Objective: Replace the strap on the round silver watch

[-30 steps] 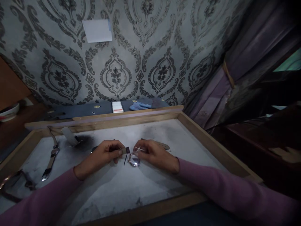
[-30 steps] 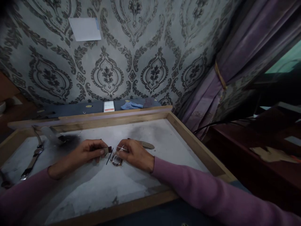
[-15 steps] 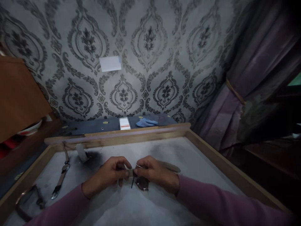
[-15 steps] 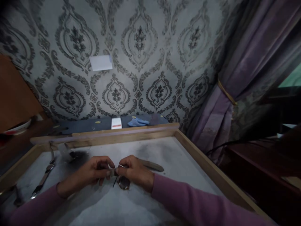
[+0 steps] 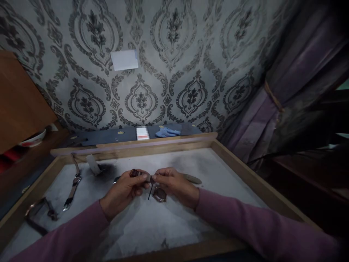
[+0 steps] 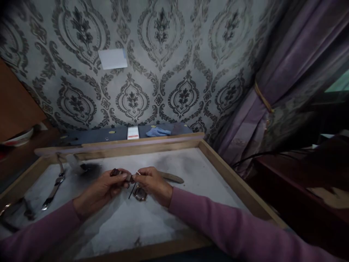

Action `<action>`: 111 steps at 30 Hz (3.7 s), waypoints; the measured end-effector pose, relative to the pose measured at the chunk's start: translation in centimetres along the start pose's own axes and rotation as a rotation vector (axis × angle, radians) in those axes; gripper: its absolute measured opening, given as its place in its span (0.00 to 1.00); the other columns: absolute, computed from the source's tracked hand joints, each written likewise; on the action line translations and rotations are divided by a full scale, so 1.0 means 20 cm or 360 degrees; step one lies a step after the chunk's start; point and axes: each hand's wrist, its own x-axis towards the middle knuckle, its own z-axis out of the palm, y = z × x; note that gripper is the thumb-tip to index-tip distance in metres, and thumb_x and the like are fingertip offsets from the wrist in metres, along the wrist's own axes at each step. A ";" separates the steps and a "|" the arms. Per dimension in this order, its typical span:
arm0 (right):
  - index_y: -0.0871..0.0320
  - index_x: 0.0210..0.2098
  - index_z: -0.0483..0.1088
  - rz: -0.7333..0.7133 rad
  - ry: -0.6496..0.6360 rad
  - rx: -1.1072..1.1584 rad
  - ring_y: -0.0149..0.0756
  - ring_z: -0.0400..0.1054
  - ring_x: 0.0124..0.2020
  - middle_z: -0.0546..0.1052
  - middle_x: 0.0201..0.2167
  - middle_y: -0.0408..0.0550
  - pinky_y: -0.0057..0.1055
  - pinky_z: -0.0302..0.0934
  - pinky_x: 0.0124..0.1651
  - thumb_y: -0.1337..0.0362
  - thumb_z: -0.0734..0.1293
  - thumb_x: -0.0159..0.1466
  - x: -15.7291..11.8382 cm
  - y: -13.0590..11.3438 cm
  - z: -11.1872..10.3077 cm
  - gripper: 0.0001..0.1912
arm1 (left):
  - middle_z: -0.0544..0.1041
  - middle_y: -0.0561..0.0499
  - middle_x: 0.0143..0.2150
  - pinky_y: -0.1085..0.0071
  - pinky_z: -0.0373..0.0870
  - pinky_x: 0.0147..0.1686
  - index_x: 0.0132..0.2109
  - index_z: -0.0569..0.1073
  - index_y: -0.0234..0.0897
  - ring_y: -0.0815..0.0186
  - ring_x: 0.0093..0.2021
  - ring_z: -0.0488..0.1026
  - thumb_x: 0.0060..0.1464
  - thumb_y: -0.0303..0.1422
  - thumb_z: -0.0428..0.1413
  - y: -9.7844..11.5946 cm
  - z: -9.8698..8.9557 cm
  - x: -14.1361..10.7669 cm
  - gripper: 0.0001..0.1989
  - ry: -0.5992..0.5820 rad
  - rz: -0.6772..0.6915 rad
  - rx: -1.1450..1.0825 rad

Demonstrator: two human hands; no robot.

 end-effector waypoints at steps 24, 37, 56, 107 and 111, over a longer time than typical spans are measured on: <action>0.61 0.40 0.69 -0.0511 0.0323 -0.2506 0.42 0.68 0.45 0.74 0.42 0.55 0.32 0.56 0.39 0.70 0.62 0.67 -0.09 -0.06 -0.06 0.05 | 0.65 0.58 0.16 0.79 0.37 0.14 0.26 0.70 0.32 0.78 0.15 0.52 0.42 0.33 0.64 0.04 -0.05 -0.01 0.11 0.0084 -0.0162 0.0474; 0.62 0.38 0.66 -0.0330 0.0016 -0.2381 0.37 0.65 0.31 0.73 0.37 0.51 0.31 0.47 0.29 0.58 0.71 0.60 -0.15 -0.02 -0.01 0.15 | 0.60 0.60 0.19 0.76 0.37 0.17 0.28 0.72 0.33 0.78 0.18 0.48 0.41 0.35 0.66 0.02 -0.07 -0.03 0.12 0.0034 -0.0200 0.0429; 0.59 0.37 0.70 -0.0364 -0.0120 -0.1292 0.30 0.63 0.27 0.73 0.28 0.44 0.27 0.54 0.30 0.70 0.64 0.61 -0.10 0.03 -0.05 0.05 | 0.75 0.53 0.23 0.78 0.50 0.18 0.31 0.73 0.35 0.71 0.24 0.66 0.42 0.35 0.66 0.01 -0.05 -0.07 0.11 -0.0023 -0.0220 0.0438; 0.62 0.35 0.68 0.0019 -0.0168 0.0131 0.26 0.68 0.23 0.77 0.33 0.51 0.21 0.50 0.19 0.55 0.72 0.56 -0.09 0.01 0.04 0.17 | 0.77 0.52 0.28 0.79 0.72 0.32 0.30 0.77 0.32 0.71 0.30 0.74 0.39 0.29 0.69 0.06 -0.05 -0.07 0.09 0.0115 0.0074 0.0080; 0.62 0.37 0.70 0.0051 -0.0189 0.0087 0.27 0.69 0.24 0.77 0.32 0.50 0.21 0.51 0.19 0.57 0.72 0.56 -0.07 0.01 0.03 0.16 | 0.77 0.53 0.27 0.81 0.71 0.30 0.29 0.77 0.32 0.73 0.28 0.73 0.40 0.29 0.69 0.06 -0.05 -0.06 0.09 0.0128 0.0078 0.0029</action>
